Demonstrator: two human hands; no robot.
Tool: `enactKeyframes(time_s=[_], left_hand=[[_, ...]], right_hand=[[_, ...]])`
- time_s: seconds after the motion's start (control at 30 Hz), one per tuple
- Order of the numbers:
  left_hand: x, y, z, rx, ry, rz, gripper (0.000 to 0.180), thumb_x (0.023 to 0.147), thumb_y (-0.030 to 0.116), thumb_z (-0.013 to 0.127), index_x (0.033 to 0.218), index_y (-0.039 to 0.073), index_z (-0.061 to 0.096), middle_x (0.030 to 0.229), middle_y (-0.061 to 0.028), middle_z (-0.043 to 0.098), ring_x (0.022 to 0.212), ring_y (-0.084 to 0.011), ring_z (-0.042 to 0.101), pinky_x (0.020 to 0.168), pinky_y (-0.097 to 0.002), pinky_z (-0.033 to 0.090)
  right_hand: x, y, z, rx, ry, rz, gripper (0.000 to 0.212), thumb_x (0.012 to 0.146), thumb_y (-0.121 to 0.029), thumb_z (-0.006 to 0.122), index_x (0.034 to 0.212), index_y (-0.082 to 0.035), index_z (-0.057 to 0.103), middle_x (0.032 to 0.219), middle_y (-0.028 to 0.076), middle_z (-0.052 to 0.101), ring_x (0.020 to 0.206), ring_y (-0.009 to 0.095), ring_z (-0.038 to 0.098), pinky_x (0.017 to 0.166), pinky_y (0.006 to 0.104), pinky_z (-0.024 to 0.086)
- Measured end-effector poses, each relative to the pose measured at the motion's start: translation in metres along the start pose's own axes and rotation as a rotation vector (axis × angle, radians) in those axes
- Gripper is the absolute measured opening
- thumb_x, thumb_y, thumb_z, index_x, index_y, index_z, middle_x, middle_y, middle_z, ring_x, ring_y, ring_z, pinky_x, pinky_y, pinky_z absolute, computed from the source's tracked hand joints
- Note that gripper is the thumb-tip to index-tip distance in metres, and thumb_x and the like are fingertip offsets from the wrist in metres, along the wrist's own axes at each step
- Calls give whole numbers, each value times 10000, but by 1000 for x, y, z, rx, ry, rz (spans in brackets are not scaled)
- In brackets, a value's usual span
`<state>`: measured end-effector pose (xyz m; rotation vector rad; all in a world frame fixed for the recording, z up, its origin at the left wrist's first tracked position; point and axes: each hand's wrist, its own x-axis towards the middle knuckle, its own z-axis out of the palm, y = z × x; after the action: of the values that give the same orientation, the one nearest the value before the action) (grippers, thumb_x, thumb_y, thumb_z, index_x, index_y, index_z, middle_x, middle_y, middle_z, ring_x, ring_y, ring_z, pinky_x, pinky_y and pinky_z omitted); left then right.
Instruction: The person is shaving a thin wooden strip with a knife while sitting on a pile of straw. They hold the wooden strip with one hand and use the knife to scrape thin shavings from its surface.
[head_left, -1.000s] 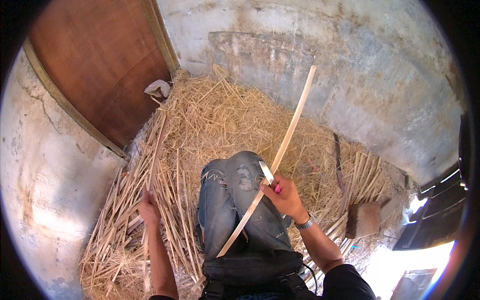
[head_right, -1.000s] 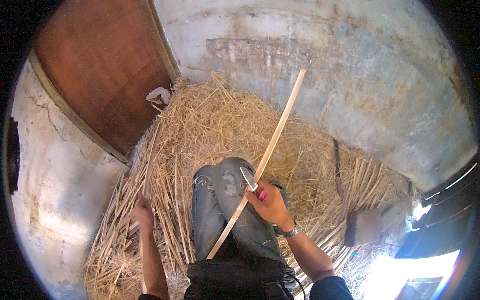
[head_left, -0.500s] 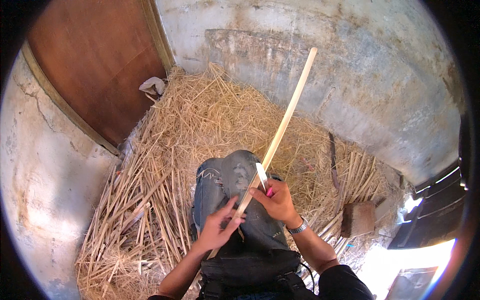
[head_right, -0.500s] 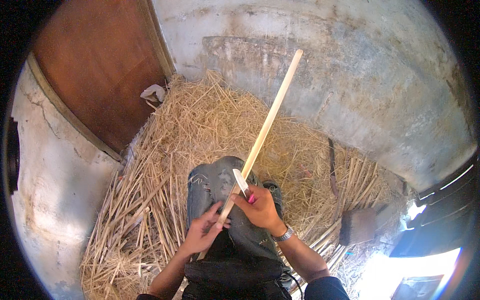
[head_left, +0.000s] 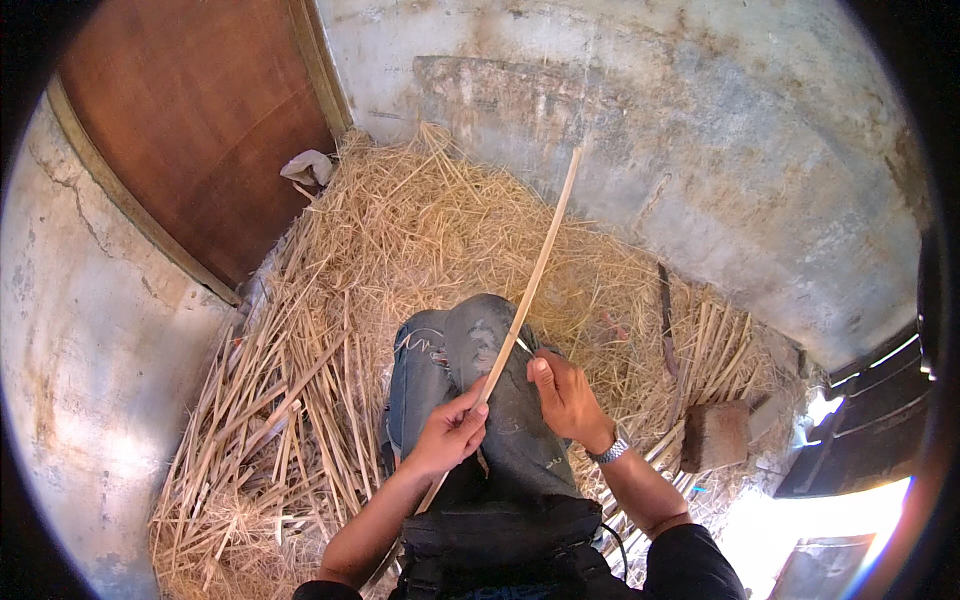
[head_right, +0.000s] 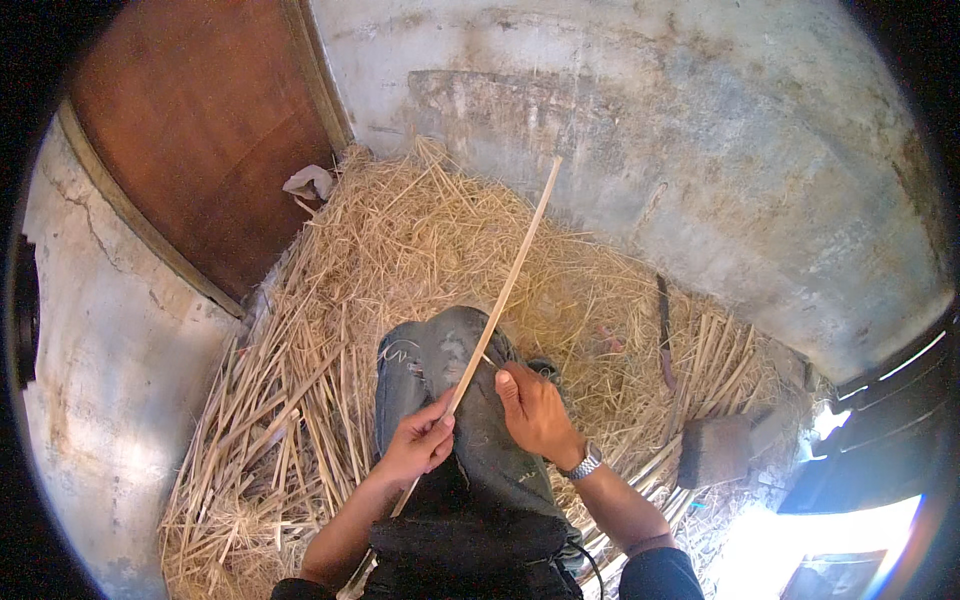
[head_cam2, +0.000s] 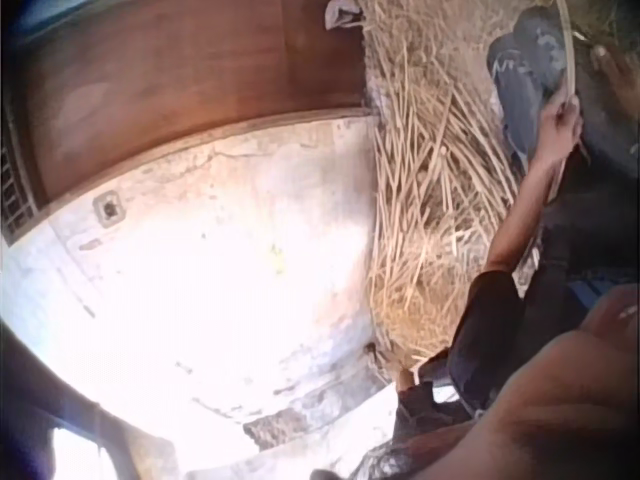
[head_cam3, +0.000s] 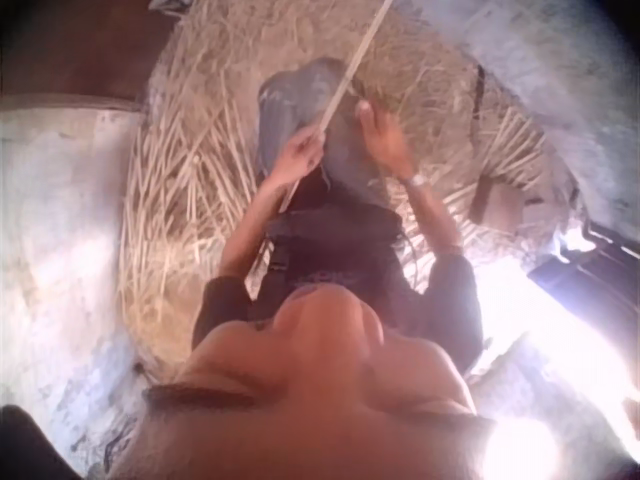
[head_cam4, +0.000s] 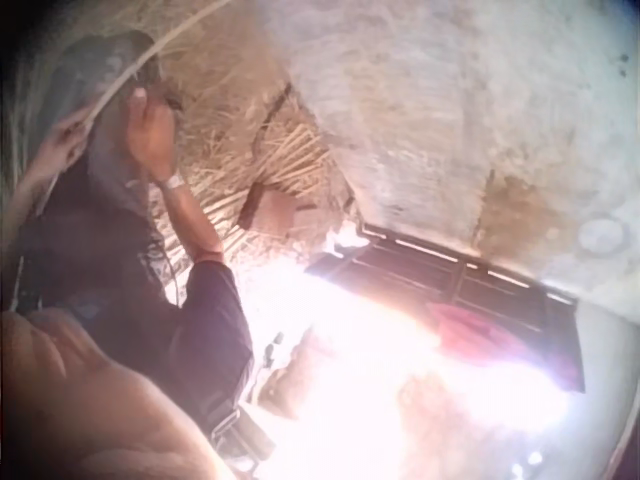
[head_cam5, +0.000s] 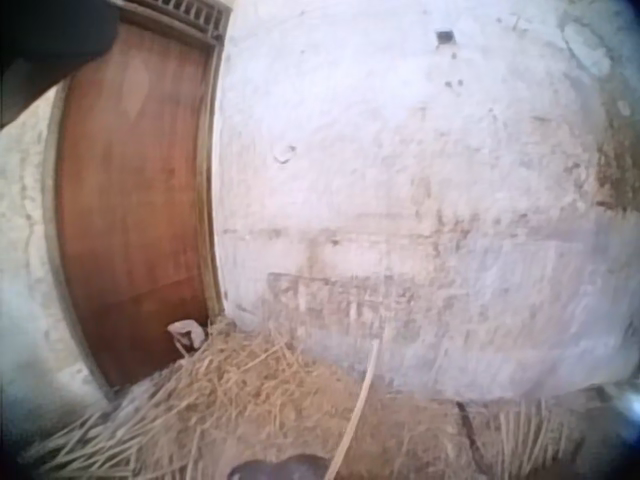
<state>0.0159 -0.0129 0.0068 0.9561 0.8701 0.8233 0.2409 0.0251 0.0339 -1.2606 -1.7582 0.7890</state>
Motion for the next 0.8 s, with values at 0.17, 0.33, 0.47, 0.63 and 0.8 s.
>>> enactKeyframes(time_s=[0.17, 0.33, 0.47, 0.63, 0.8], left_hand=[[-2, 13, 1, -348, -61, -175, 529, 1081, 216, 535, 1586, 228, 382, 687, 45, 325, 518, -54, 286, 455, -216, 278], [2, 3, -8, -514, -72, -246, 206, 1078, 223, 537, 1259, 146, 598, 680, 48, 330, 488, -49, 259, 411, -212, 231], [0, 10, -1, -526, -37, -282, 98, 1078, 222, 539, 1109, 134, 569, 676, 49, 332, 483, -47, 257, 404, -211, 219], [-6, 10, -1, -315, 29, -243, 216, 1082, 221, 532, 1280, 163, 593, 668, 61, 290, 501, -48, 237, 423, -222, 218], [-30, 19, -1, -248, 8, -270, 469, 1080, 208, 524, 1541, 224, 436, 676, 71, 253, 528, -58, 219, 448, -228, 233]], right_hand=[[-1, -4, -5, -210, -147, -6, 381, 1079, -369, 461, 987, -7, 534, 747, 258, 624, 699, 477, 636, 604, 534, 484], [-10, -23, 11, -617, -331, -100, 418, 1048, -429, 490, 942, -30, 559, 587, 201, 630, 539, 421, 653, 486, 530, 521], [-8, -26, 13, -695, -354, -97, 441, 1047, -436, 482, 913, -24, 561, 573, 190, 637, 514, 388, 664, 455, 504, 524], [1, -20, 11, -680, -375, -136, 416, 1039, -440, 505, 890, -56, 562, 553, 169, 626, 488, 396, 640, 444, 507, 505], [19, -4, 7, -739, -336, -135, 414, 1039, -435, 506, 878, -57, 558, 538, 165, 612, 486, 400, 636, 436, 505, 500]])
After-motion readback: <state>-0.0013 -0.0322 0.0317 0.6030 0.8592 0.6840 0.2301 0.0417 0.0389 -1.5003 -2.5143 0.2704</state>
